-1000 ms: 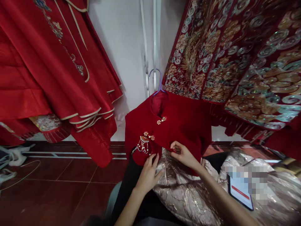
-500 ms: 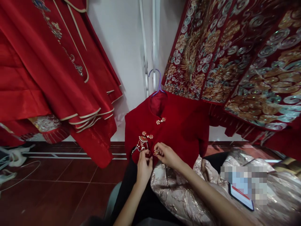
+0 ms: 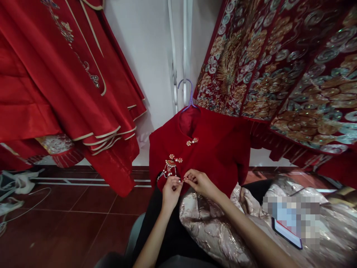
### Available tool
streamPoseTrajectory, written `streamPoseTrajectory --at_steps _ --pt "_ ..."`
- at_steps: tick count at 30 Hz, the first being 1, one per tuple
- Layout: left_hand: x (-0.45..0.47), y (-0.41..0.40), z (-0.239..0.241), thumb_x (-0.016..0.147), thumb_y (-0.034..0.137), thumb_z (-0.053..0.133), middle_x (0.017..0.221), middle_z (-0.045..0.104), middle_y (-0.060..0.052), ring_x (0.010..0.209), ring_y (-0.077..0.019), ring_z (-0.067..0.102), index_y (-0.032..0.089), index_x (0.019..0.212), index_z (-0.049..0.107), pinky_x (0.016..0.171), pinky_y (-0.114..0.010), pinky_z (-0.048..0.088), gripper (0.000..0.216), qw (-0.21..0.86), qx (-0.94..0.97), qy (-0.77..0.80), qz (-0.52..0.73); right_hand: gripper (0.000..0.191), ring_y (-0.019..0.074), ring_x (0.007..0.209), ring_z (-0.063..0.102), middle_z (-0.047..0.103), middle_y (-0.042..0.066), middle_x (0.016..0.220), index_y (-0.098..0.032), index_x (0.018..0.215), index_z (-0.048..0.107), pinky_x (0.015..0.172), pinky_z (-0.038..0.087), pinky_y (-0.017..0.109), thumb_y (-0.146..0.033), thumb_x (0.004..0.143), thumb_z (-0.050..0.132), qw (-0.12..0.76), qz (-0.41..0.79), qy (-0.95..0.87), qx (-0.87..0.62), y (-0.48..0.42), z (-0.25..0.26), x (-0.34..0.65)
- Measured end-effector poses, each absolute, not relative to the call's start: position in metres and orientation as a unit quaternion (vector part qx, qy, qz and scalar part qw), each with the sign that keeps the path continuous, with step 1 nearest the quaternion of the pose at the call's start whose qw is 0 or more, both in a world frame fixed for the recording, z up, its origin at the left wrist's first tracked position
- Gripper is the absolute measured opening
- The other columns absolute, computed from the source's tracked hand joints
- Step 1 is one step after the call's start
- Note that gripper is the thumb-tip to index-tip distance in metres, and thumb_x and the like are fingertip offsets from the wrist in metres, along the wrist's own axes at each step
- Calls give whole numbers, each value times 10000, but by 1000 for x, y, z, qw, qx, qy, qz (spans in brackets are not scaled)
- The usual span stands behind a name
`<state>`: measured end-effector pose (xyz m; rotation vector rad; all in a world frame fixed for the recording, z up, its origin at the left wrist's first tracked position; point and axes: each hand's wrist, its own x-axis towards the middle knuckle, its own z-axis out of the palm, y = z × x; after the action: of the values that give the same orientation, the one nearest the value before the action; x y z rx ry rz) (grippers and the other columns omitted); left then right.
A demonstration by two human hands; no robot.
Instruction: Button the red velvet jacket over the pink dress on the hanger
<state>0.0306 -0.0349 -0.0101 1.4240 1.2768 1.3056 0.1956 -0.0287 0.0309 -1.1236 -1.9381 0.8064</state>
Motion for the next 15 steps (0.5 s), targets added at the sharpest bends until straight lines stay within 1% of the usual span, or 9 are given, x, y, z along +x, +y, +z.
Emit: streamPoseTrajectory --at_steps 2,7,11,15 --pt "31 -34 -9 710 214 674 790 692 -56 745 -159 668 149 859 615 731 -278 524 174 437 538 491 528 92 118 710 578 609 5 799 -201 930 595 628 464 212 -227 848 564 371 340 -752 -426 -29 33 198" --pt "30 -37 -4 635 209 745 860 734 -92 823 -195 693 127 871 682 831 -332 538 258 516 477 478 528 95 113 716 583 625 12 830 -195 927 615 641 469 212 -226 846 575 394 329 -742 -431 -31 32 197" --pt "31 -43 5 634 242 765 918 739 -106 873 -220 698 122 907 711 888 -366 530 304 527 465 481 525 100 110 700 578 620 7 812 -198 928 629 630 465 209 -221 842 584 391 322 -745 -434 -31 32 196" --pt "32 -46 11 643 276 767 934 739 -106 871 -229 703 123 925 721 884 -371 537 324 519 469 488 522 97 109 697 577 622 7 823 -199 922 636 636 466 213 -213 838 590 393 309 -749 -435 -33 33 196"
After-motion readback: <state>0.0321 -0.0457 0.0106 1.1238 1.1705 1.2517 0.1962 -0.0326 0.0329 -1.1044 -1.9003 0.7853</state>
